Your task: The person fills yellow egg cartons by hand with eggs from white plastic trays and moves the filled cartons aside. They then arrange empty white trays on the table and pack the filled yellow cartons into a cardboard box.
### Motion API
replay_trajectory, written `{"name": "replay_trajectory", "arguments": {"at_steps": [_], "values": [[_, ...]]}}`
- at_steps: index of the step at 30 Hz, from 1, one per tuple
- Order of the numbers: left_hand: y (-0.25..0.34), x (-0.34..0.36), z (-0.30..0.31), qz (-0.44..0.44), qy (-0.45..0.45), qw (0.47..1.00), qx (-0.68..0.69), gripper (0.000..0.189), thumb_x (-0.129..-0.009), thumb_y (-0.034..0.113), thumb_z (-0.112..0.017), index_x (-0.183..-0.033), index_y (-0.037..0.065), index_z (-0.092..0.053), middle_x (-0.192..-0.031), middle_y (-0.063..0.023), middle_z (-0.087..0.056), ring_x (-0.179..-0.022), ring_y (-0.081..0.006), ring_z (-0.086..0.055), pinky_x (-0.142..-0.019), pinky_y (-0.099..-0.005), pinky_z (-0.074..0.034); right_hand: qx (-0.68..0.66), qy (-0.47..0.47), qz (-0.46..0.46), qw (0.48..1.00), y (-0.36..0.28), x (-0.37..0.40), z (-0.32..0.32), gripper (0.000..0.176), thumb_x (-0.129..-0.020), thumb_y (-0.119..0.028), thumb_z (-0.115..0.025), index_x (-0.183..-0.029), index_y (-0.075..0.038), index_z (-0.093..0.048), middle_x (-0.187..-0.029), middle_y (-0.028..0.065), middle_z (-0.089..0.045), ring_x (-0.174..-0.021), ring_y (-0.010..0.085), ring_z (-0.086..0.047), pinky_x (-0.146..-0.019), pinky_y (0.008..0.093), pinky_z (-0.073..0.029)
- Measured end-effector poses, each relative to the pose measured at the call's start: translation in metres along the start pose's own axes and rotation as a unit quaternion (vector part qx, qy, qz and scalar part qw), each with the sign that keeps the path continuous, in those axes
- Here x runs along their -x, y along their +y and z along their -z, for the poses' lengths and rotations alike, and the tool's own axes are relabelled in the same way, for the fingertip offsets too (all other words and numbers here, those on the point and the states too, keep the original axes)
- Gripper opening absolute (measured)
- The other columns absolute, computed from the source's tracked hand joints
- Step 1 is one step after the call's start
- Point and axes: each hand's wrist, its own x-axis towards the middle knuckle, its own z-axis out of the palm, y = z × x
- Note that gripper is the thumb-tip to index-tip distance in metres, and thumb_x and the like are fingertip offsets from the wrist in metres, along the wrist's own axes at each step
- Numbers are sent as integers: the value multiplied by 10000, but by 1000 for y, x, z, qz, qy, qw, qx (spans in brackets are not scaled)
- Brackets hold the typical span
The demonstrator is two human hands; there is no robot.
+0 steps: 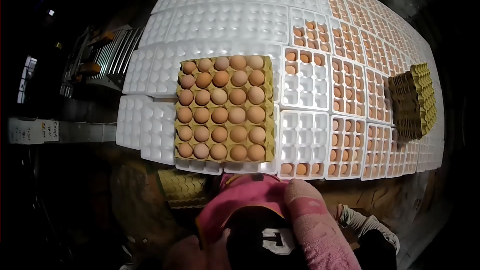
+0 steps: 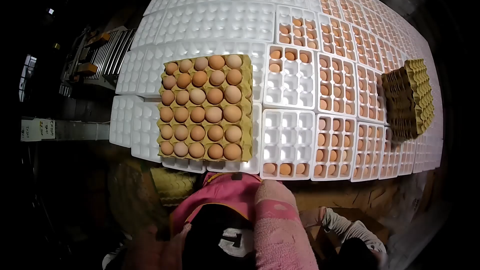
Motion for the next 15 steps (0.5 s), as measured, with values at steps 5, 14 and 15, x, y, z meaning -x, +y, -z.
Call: {"name": "replay_trajectory", "arguments": {"at_steps": [5,14,15], "values": [[-21,17,25,-14,-265,957,118,257,-848,232,-631,-1055,85,-676,-928,-99,-692,-833,-223,-661,-751,-351,-513,-40,-319,-1,947,4,13,132,277,-886,-248,-631,-1084,-65,-693,-871,77,-727,-702,160,-671,-693,318,-544],[-74,-212,201,-37,281,911,-299,582,-874,340,-624,-1365,73,-460,-1273,-153,-584,-1148,-303,-565,-988,-385,-425,231,202,106,946,-13,-226,149,316,-774,-201,-685,-1030,-41,-595,-940,120,-659,-931,287,-635,-799,389,-501],[-77,-225,198,53,178,916,-355,628,-869,382,-626,-1387,86,-428,-1298,-146,-570,-1191,-304,-537,-1038,-392,-390,229,238,141,933,-15,-223,152,328,-766,-201,-694,-1034,-40,-596,-942,123,-659,-920,298,-633,-795,395,-502]]}}
